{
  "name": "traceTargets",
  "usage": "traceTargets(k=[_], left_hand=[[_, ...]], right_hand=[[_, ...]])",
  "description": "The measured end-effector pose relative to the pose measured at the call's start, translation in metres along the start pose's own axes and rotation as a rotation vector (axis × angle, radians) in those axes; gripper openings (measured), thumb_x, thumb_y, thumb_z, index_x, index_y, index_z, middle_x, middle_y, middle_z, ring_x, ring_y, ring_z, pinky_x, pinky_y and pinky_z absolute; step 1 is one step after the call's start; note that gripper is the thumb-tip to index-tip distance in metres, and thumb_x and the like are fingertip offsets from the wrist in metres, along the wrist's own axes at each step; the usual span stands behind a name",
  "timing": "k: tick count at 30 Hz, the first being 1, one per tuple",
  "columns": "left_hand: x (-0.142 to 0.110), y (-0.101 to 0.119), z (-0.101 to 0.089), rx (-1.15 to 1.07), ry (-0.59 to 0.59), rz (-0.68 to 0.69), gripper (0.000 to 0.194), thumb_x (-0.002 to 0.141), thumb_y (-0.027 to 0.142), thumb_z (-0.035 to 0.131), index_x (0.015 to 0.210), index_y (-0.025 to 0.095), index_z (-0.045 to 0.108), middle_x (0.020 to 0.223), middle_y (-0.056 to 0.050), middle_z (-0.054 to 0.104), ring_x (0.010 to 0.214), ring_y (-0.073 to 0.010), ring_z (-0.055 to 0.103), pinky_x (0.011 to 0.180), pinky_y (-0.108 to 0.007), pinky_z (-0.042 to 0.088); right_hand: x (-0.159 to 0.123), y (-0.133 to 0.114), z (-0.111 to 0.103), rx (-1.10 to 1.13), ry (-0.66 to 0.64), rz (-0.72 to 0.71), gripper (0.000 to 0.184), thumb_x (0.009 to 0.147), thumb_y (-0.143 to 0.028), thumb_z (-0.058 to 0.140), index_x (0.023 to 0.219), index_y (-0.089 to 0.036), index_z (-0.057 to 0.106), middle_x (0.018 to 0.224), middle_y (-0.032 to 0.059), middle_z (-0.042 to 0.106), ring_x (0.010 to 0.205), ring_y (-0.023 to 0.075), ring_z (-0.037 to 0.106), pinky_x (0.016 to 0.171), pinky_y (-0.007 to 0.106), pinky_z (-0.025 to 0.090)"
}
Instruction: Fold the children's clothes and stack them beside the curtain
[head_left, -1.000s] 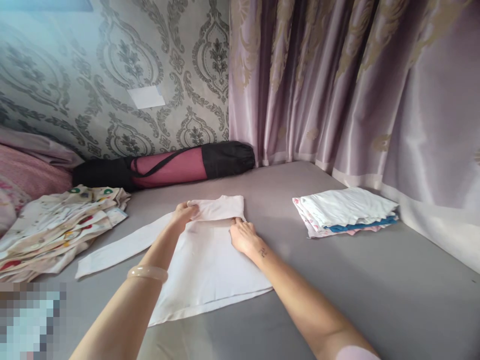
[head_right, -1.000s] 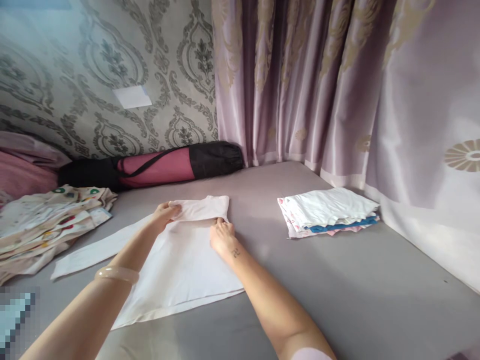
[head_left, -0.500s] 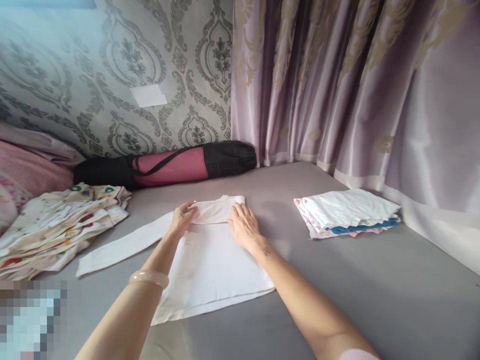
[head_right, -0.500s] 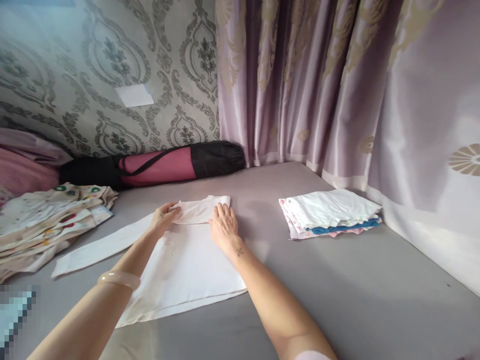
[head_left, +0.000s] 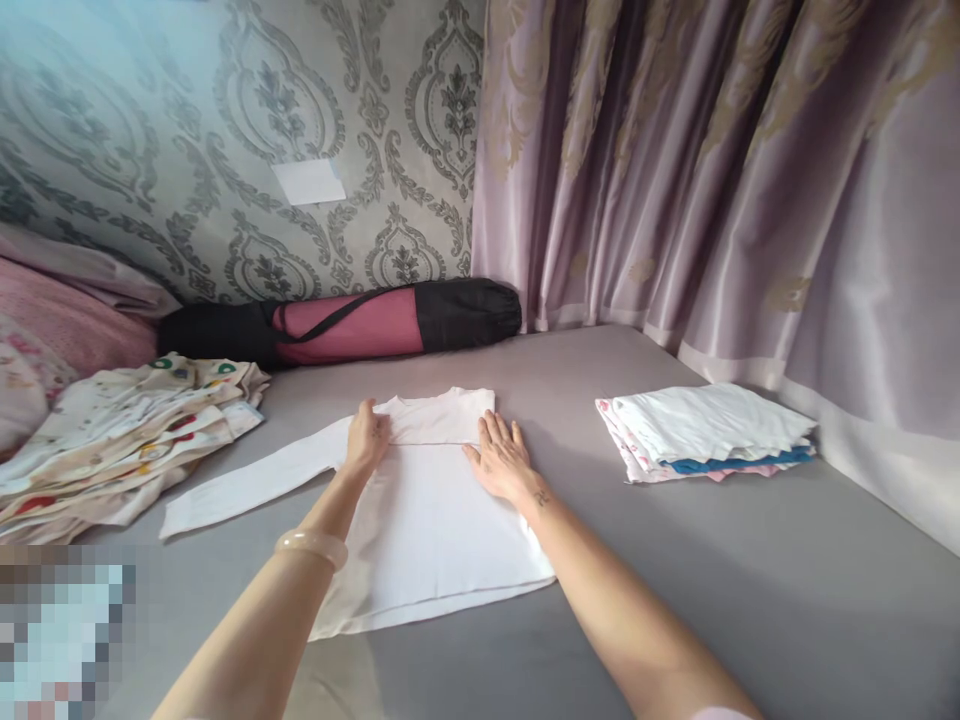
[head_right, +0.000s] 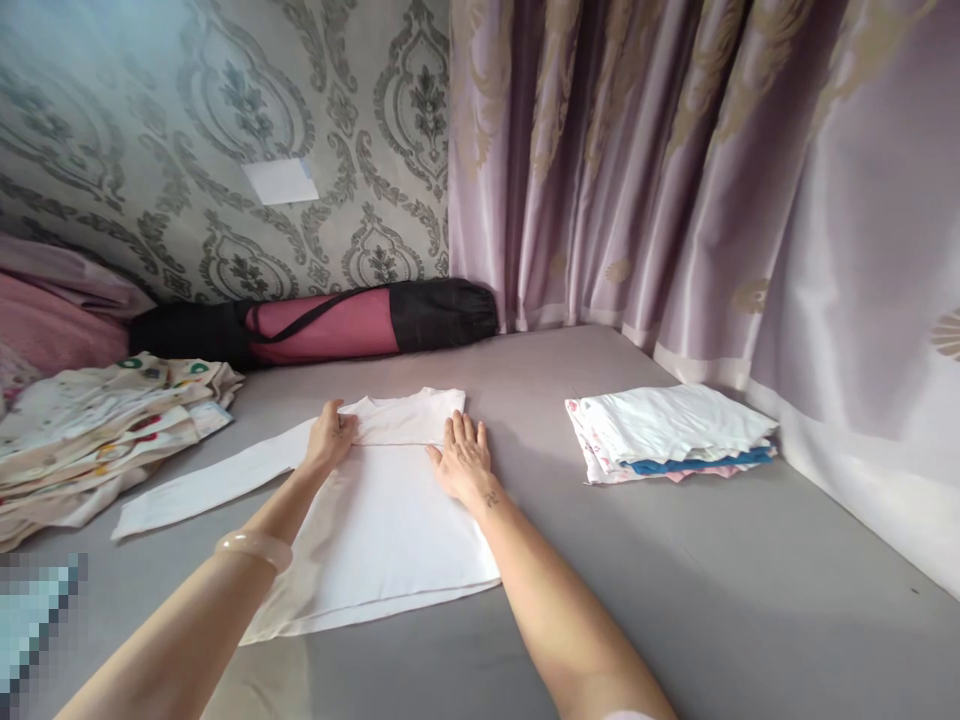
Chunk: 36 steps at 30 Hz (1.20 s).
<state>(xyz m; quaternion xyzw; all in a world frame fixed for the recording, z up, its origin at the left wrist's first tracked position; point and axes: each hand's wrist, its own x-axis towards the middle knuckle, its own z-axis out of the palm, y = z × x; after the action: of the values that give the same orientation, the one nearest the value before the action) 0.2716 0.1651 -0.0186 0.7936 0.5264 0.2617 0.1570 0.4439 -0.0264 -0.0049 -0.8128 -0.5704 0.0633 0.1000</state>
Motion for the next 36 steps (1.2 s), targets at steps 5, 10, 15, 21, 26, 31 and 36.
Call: traceTargets(k=[5, 10, 15, 21, 26, 31, 36], left_hand=[[-0.002, 0.003, 0.0, 0.149, 0.009, 0.085, 0.041, 0.088, 0.017, 0.039, 0.127, 0.004, 0.048, 0.109, -0.021, 0.063, 0.107, -0.0285, 0.06, 0.092, -0.04, 0.046], [-0.017, 0.021, -0.017, 0.397, 0.021, 0.129, 0.038, 0.091, 0.014, 0.036, 0.124, 0.005, 0.052, 0.122, -0.024, 0.055, 0.112, -0.0315, 0.055, 0.093, -0.042, 0.044], [-0.052, 0.041, -0.01, 0.366, -0.177, 0.316, 0.045, 0.097, 0.024, 0.03, 0.136, 0.006, 0.044, 0.139, -0.02, 0.049, 0.129, -0.0283, 0.045, 0.105, -0.04, 0.036], [-0.072, 0.033, 0.011, 0.332, -0.138, 0.252, 0.056, 0.098, 0.04, 0.029, 0.141, 0.006, 0.041, 0.15, -0.019, 0.038, 0.141, -0.0308, 0.031, 0.115, -0.046, 0.023], [-0.067, 0.026, 0.002, 0.307, -0.04, 0.246, 0.047, 0.099, 0.038, 0.029, 0.13, 0.012, 0.053, 0.141, -0.016, 0.051, 0.134, -0.0304, 0.042, 0.11, -0.049, 0.031], [-0.057, 0.022, -0.009, 0.267, 0.113, 0.368, 0.043, 0.099, 0.031, 0.027, 0.125, 0.015, 0.058, 0.136, -0.014, 0.056, 0.133, -0.0268, 0.044, 0.114, -0.049, 0.024], [-0.054, 0.017, -0.003, 0.298, -0.019, 0.352, 0.049, 0.099, 0.035, 0.026, 0.138, 0.016, 0.049, 0.146, -0.012, 0.046, 0.14, -0.0288, 0.034, 0.116, -0.053, 0.017]], right_hand=[[0.0, 0.001, -0.001, 0.001, -0.026, 0.028, 0.07, 0.099, -0.049, 0.019, 0.151, -0.001, 0.023, 0.159, 0.0155, 0.012, 0.146, 0.0291, 0.015, 0.117, 0.049, 0.008], [0.0, 0.001, -0.003, -0.001, -0.048, 0.032, 0.07, 0.099, -0.048, 0.02, 0.151, -0.001, 0.022, 0.159, 0.0158, 0.012, 0.146, 0.0296, 0.016, 0.117, 0.048, 0.012], [0.0, 0.001, -0.007, -0.065, -0.073, 0.042, 0.069, 0.099, -0.047, 0.02, 0.151, -0.001, 0.022, 0.159, 0.0153, 0.012, 0.145, 0.0292, 0.017, 0.117, 0.047, 0.013], [0.003, 0.001, 0.0, -0.123, -0.094, 0.049, 0.069, 0.1, -0.048, 0.017, 0.152, -0.002, 0.018, 0.16, 0.0134, 0.01, 0.146, 0.026, 0.015, 0.117, 0.045, 0.012], [0.004, -0.001, -0.014, -0.133, -0.131, 0.039, 0.068, 0.099, -0.048, 0.021, 0.151, -0.004, 0.023, 0.16, 0.0147, 0.014, 0.145, 0.0278, 0.018, 0.116, 0.047, 0.016], [0.025, -0.016, -0.043, -0.146, -0.051, -0.043, 0.052, 0.101, -0.034, 0.021, 0.124, -0.01, 0.061, 0.138, 0.0173, 0.053, 0.134, 0.027, 0.038, 0.115, 0.05, 0.013], [0.053, -0.048, -0.021, -0.094, -0.027, -0.2, 0.053, 0.099, -0.031, 0.024, 0.144, -0.009, 0.041, 0.154, 0.0122, 0.034, 0.145, 0.0233, 0.019, 0.118, 0.043, 0.006]])
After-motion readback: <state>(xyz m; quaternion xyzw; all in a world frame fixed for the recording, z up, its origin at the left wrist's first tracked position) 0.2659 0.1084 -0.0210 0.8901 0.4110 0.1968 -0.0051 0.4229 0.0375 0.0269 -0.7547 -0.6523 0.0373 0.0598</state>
